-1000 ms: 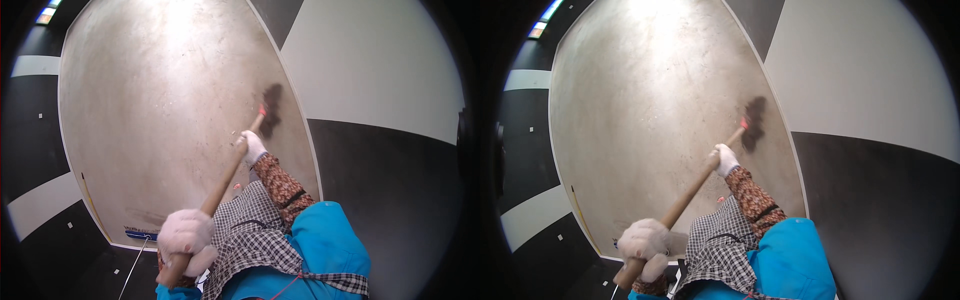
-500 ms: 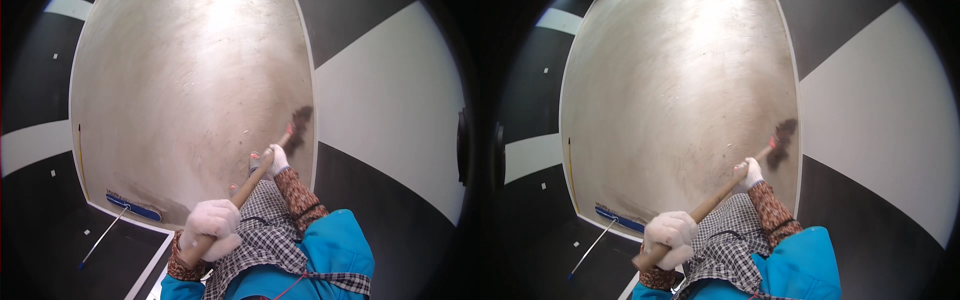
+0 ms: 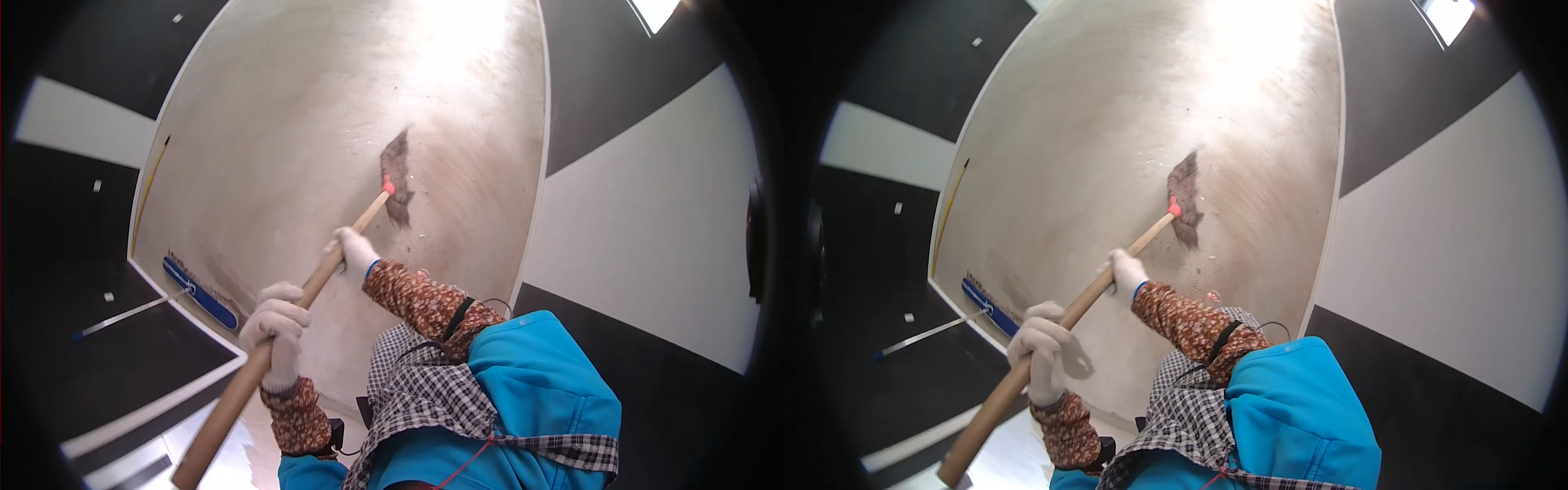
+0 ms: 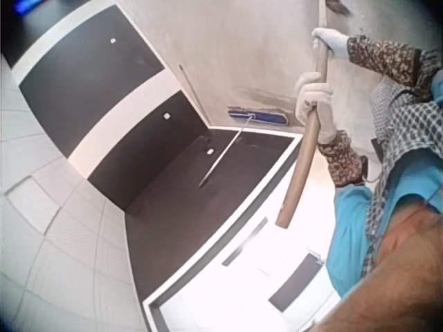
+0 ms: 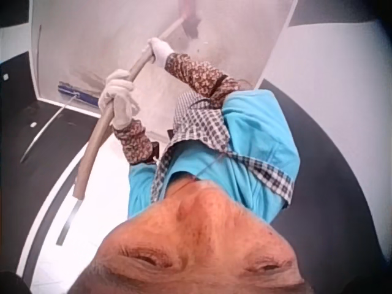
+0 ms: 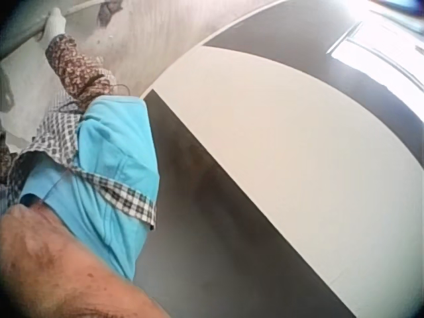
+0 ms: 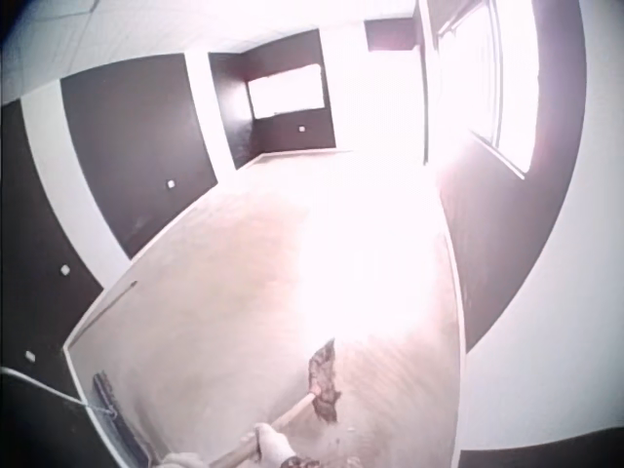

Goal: The person sweeps the floor with a broom, moves a mop and a pole aside, and then continues sweeping the floor.

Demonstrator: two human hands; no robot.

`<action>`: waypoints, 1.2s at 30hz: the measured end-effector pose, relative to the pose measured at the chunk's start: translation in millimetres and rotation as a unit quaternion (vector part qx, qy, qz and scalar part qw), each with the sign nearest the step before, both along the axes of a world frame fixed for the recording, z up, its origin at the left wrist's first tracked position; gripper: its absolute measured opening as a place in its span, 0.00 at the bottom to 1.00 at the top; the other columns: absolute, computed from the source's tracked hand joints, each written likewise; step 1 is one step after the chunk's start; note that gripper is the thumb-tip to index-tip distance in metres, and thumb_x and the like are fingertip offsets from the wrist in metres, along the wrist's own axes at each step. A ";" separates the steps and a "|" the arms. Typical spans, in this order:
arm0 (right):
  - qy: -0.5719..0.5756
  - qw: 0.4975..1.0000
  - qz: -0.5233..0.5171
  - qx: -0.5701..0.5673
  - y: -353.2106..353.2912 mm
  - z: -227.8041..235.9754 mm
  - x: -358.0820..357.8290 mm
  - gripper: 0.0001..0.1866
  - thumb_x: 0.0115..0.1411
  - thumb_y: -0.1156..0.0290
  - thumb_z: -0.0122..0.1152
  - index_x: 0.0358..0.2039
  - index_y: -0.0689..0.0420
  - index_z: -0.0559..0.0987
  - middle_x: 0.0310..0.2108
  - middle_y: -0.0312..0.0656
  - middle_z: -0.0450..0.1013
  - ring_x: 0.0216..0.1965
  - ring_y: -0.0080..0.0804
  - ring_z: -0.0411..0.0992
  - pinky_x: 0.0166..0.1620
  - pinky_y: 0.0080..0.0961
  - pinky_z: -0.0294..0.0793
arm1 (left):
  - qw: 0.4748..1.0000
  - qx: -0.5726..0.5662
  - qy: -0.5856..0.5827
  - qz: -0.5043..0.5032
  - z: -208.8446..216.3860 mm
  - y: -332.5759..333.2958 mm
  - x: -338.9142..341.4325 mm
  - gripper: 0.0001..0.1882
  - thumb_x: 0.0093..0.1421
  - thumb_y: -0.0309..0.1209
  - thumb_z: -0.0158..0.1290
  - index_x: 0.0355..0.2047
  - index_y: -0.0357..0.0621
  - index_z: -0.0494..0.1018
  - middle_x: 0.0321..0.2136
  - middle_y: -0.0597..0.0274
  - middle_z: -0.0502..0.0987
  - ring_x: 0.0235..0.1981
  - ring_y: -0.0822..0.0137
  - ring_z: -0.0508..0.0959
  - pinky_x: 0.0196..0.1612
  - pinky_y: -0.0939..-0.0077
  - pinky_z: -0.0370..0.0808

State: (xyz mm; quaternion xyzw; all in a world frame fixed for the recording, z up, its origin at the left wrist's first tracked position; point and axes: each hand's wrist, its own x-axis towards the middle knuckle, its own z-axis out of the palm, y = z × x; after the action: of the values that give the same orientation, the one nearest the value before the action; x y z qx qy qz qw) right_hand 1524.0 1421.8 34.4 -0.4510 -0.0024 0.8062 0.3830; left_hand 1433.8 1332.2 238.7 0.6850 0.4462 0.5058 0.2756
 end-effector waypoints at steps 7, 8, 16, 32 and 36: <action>-0.138 0.869 0.392 0.268 -135.6 84.1 -15.4 0.27 0.63 0.50 0.48 0.48 0.65 0.71 0.36 0.51 0.77 0.26 0.33 0.76 0.26 0.28 0.74 | 0.969 0.022 -0.157 0.191 9.9 -127.2 -67.2 0.23 0.70 0.34 0.40 0.15 0.50 0.54 0.12 0.71 0.56 0.17 0.73 0.61 0.34 0.69 0.68; -0.163 0.830 0.391 0.362 -151.7 96.5 -11.9 0.27 0.62 0.52 0.51 0.50 0.65 0.69 0.39 0.50 0.76 0.26 0.32 0.76 0.28 0.28 0.75 | 0.952 0.012 -0.161 0.259 8.1 -146.3 -69.5 0.22 0.69 0.33 0.42 0.15 0.49 0.56 0.13 0.71 0.58 0.18 0.74 0.62 0.31 0.72 0.66; -0.050 0.614 0.361 0.700 -237.0 210.5 32.0 0.27 0.53 0.73 0.66 0.53 0.62 0.68 0.41 0.41 0.72 0.34 0.22 0.72 0.32 0.20 0.74 | 0.928 -0.097 -0.026 0.359 -159.4 -259.3 -51.0 0.10 0.54 0.33 0.62 0.31 0.41 0.75 0.22 0.57 0.76 0.24 0.61 0.77 0.30 0.65 0.73; -0.098 0.715 0.501 0.478 -190.0 131.4 140.6 0.03 0.59 0.83 0.53 0.33 0.61 0.74 0.31 0.38 0.73 0.25 0.18 0.68 0.28 0.18 0.69 | 0.863 -0.344 0.202 0.310 -331.3 -283.8 27.2 0.15 0.53 0.40 0.56 0.19 0.41 0.74 0.22 0.50 0.76 0.32 0.49 0.76 0.42 0.56 0.71; -0.265 0.634 0.444 0.575 -148.5 205.4 211.3 0.07 0.53 0.87 0.51 0.25 0.61 0.74 0.27 0.44 0.73 0.26 0.25 0.70 0.31 0.22 0.69 | 0.955 -0.196 0.114 0.193 -351.5 -159.7 104.8 0.05 0.46 0.32 0.57 0.21 0.45 0.76 0.21 0.55 0.76 0.26 0.54 0.78 0.35 0.59 0.74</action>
State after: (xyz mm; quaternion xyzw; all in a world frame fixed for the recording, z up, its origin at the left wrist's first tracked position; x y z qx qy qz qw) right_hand 1735.3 1273.3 239.7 -0.2783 -0.7670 0.5601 0.1438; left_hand 1538.6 1172.5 -112.9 0.5710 0.6889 0.3706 0.2489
